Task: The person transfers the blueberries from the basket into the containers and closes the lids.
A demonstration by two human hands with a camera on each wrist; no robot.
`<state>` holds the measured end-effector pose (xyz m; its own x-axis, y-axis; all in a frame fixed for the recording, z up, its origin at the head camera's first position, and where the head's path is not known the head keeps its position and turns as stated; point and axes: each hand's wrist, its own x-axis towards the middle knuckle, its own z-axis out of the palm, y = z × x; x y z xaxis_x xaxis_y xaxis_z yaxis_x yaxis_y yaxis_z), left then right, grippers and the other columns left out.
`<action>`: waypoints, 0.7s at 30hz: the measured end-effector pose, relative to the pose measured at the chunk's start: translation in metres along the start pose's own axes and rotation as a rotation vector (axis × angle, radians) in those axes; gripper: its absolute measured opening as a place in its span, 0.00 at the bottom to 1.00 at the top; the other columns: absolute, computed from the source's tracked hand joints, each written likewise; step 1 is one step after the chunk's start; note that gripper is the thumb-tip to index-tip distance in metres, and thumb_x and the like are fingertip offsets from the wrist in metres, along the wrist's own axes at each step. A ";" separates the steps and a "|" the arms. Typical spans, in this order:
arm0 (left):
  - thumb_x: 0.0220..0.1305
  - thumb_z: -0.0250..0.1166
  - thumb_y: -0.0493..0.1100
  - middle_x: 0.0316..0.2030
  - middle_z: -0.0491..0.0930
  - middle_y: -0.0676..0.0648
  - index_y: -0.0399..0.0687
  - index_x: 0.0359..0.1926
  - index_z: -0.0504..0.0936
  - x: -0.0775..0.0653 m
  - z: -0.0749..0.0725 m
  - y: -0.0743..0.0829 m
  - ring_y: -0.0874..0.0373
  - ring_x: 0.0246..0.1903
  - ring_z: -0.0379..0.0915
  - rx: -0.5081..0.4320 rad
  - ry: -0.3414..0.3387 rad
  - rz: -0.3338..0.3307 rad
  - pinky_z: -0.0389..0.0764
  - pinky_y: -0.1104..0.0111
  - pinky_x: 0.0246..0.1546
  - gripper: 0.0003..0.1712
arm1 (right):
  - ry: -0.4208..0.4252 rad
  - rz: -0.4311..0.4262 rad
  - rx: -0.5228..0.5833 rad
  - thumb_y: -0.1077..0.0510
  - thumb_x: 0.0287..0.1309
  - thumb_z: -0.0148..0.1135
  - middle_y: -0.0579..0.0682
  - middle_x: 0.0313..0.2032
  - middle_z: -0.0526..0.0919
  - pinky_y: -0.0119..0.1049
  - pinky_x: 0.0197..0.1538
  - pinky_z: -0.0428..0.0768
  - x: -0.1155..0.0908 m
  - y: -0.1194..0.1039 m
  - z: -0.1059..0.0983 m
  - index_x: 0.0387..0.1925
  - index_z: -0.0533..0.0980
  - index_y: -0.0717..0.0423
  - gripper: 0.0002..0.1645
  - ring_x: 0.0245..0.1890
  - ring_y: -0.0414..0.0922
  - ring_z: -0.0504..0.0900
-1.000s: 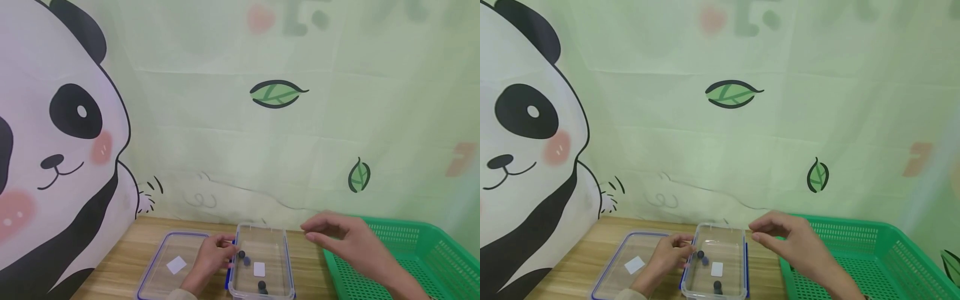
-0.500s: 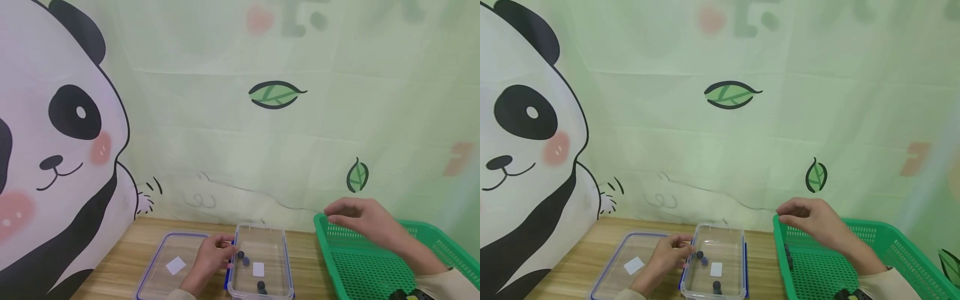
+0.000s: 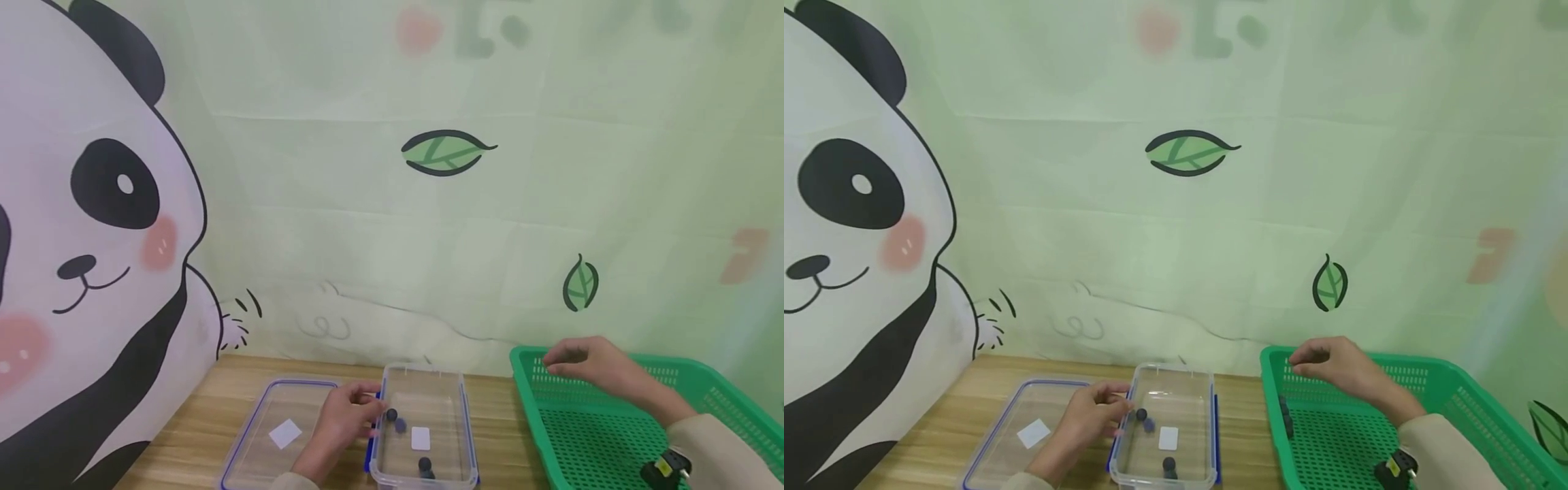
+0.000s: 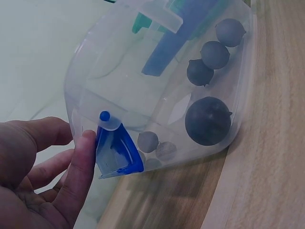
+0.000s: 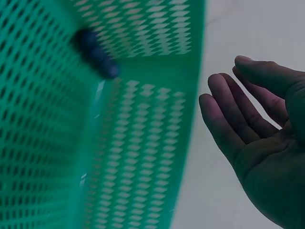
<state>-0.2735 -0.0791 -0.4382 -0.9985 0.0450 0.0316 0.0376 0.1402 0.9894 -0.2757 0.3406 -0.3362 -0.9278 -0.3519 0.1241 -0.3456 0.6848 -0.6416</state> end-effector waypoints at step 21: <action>0.63 0.73 0.30 0.40 0.81 0.42 0.30 0.58 0.82 0.000 -0.001 -0.001 0.55 0.33 0.82 -0.012 -0.002 -0.005 0.92 0.63 0.30 0.22 | -0.404 -0.089 0.155 0.67 0.63 0.68 0.53 0.43 0.89 0.38 0.41 0.90 0.005 0.067 0.032 0.50 0.86 0.64 0.14 0.40 0.45 0.85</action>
<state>-0.2734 -0.0800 -0.4387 -0.9986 0.0465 0.0266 0.0323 0.1284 0.9912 -0.2986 0.3641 -0.4027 -0.7551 -0.6475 -0.1028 -0.3674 0.5479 -0.7516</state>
